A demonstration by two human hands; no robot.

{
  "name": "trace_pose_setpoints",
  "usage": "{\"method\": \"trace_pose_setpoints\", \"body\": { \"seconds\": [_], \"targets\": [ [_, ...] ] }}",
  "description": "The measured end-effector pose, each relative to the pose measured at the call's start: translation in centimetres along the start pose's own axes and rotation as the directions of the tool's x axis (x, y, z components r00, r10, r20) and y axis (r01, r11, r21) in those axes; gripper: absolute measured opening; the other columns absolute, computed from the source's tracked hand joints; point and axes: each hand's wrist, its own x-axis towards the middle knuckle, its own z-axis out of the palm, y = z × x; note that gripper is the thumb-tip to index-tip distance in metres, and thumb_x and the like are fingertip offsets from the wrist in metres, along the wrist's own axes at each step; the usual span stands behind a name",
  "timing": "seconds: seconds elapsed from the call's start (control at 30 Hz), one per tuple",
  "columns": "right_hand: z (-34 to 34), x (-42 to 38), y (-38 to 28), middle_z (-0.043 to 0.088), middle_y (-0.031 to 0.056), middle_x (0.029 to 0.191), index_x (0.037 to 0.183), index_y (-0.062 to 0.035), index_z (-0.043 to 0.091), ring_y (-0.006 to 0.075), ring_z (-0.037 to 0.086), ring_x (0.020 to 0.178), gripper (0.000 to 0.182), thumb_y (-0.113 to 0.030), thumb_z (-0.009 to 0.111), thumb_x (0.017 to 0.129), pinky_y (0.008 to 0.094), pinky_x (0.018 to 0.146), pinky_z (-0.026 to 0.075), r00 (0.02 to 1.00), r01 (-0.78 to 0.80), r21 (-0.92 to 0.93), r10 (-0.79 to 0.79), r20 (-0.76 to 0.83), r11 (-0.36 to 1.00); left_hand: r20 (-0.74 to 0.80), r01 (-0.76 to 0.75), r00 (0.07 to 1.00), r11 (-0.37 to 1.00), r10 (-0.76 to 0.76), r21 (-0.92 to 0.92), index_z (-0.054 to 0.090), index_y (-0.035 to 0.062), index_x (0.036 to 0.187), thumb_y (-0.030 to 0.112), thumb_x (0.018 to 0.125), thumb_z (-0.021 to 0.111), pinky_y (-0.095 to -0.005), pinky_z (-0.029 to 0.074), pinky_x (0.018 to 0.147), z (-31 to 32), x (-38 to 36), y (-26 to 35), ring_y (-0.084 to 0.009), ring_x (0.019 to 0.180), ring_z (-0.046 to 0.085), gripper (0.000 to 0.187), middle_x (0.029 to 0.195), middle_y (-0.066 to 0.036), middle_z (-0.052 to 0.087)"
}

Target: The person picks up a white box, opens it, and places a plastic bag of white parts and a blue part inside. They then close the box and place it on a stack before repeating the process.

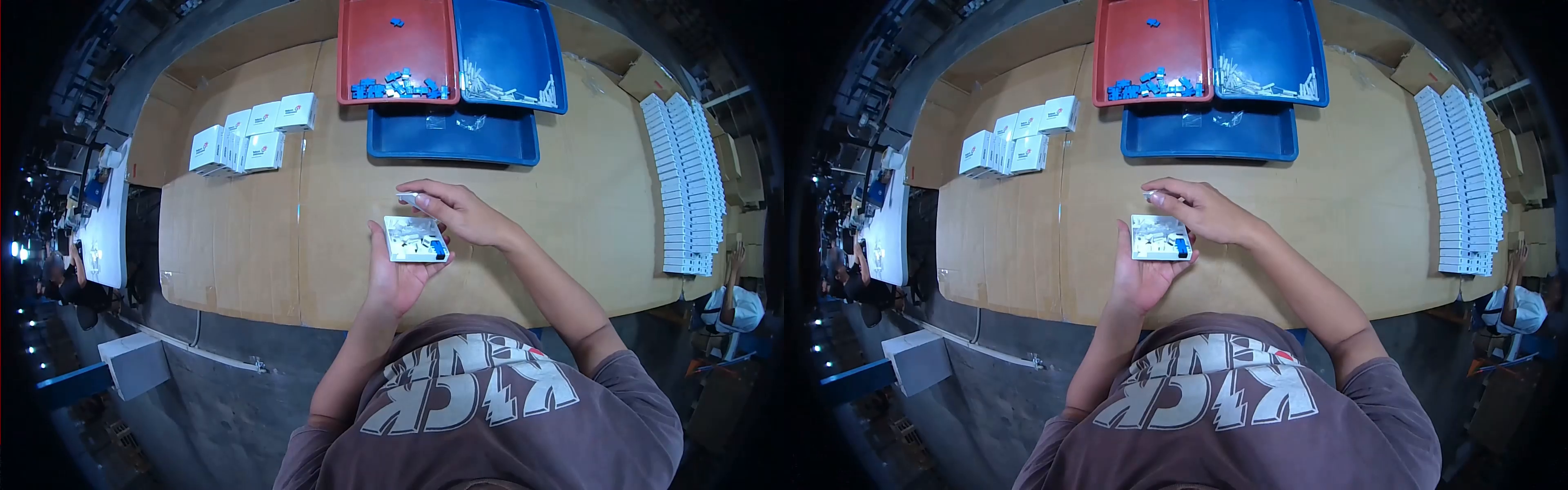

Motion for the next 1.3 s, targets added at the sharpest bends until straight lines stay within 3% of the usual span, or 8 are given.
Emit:
{"method": "trace_pose_setpoints", "body": {
  "seconds": [0.1, 0.3, 0.4, 0.6, 0.63, 0.73, 0.83, 1.3],
  "targets": [
    [0.0, 0.1, -0.4, 0.070, 0.0123, 0.133, 0.148, -0.0050, 0.060, 0.0200, 0.065, 0.120, 0.044, -0.033, 0.049, 0.115, 0.0361, 0.104, 0.052, 0.996, -0.042, -0.063, 0.046, 0.075, 0.997, -0.010, -0.002, 1.000, 1.000, 0.003, 0.008, 0.050, 0.0085, 0.150, 0.077, 0.106, 0.024, -0.0611, 0.052, 0.109, -0.1, 0.1, 0.0, -0.0367, 0.127, 0.065, 0.085, 0.138, -0.018, 0.065],
    [0.7, 0.1, -0.3, 0.069, 0.0122, 0.136, 0.147, -0.0050, 0.061, 0.0204, 0.065, 0.121, 0.044, -0.033, 0.052, 0.114, 0.0357, 0.105, 0.051, 0.992, 0.030, -0.049, -0.024, 0.128, 0.998, -0.009, -0.024, 1.000, 1.000, 0.023, -0.003, 0.047, 0.0143, 0.153, 0.076, 0.107, 0.024, -0.0607, 0.054, 0.108, -0.2, 0.3, -0.2, -0.0352, 0.127, 0.065, 0.080, 0.142, -0.015, 0.062],
    [0.9, 0.1, -0.4, 0.070, 0.0125, 0.135, 0.147, -0.0045, 0.062, 0.0194, 0.064, 0.120, 0.044, -0.032, 0.053, 0.114, 0.0350, 0.105, 0.051, 0.990, 0.076, -0.137, -0.058, 0.131, 0.988, -0.007, -0.039, 0.999, 0.999, 0.039, -0.004, 0.047, 0.0150, 0.153, 0.075, 0.107, 0.024, -0.0606, 0.054, 0.108, 0.0, 0.4, -0.1, -0.0350, 0.126, 0.066, 0.078, 0.143, -0.015, 0.062],
    [0.2, 0.7, 0.3, 0.071, 0.0109, 0.133, 0.147, -0.0063, 0.064, 0.0177, 0.064, 0.120, 0.048, -0.039, 0.050, 0.115, 0.0349, 0.105, 0.052, 0.985, 0.007, 0.059, -0.017, 0.174, 0.998, 0.019, 0.014, 1.000, 0.999, -0.013, -0.033, 0.049, 0.0121, 0.151, 0.072, 0.109, 0.027, -0.0599, 0.054, 0.107, -0.9, 0.6, 0.1, -0.0381, 0.126, 0.066, 0.077, 0.141, -0.017, 0.064],
    [-0.3, 0.5, -0.7, 0.071, 0.0100, 0.134, 0.146, -0.0065, 0.065, 0.0178, 0.064, 0.122, 0.050, -0.042, 0.047, 0.115, 0.0347, 0.104, 0.052, 0.974, -0.110, 0.039, 0.100, 0.204, 0.993, 0.037, 0.022, 0.999, 0.999, -0.021, -0.030, 0.050, 0.0114, 0.151, 0.071, 0.109, 0.028, -0.0597, 0.054, 0.107, -0.9, 0.6, 0.1, -0.0388, 0.126, 0.066, 0.076, 0.141, -0.018, 0.064],
    [-0.6, 0.8, 0.3, 0.071, 0.0102, 0.134, 0.146, -0.0063, 0.064, 0.0186, 0.064, 0.123, 0.051, -0.042, 0.046, 0.115, 0.0345, 0.104, 0.052, 0.983, -0.005, 0.085, -0.010, 0.186, 0.996, 0.063, 0.015, 0.998, 0.998, -0.012, -0.054, 0.052, 0.0098, 0.149, 0.070, 0.110, 0.029, -0.0593, 0.054, 0.106, -1.0, 0.6, 0.0, -0.0402, 0.124, 0.066, 0.075, 0.137, -0.019, 0.066],
    [-0.9, 1.0, 0.7, 0.070, 0.0102, 0.135, 0.147, -0.0067, 0.064, 0.0196, 0.063, 0.125, 0.052, -0.043, 0.047, 0.114, 0.0347, 0.104, 0.052, 0.978, 0.001, 0.128, -0.028, 0.208, 0.992, 0.040, -0.006, 0.999, 1.000, 0.006, 0.002, 0.052, 0.0109, 0.147, 0.073, 0.109, 0.026, -0.0581, 0.056, 0.103, -0.6, 0.5, -0.1, -0.0363, 0.117, 0.069, 0.078, 0.134, -0.019, 0.067],
    [0.1, 0.6, 0.8, 0.071, 0.0133, 0.135, 0.150, -0.0063, 0.061, 0.0208, 0.065, 0.121, 0.053, -0.043, 0.050, 0.114, 0.0359, 0.106, 0.051, 0.978, -0.051, 0.021, 0.046, 0.203, 0.998, 0.084, 0.009, 0.996, 0.999, -0.004, -0.050, 0.050, 0.0134, 0.151, 0.068, 0.111, 0.031, -0.0594, 0.054, 0.108, -1.6, 0.8, 0.0, -0.0359, 0.128, 0.064, 0.070, 0.141, -0.015, 0.063]
  ]
}}
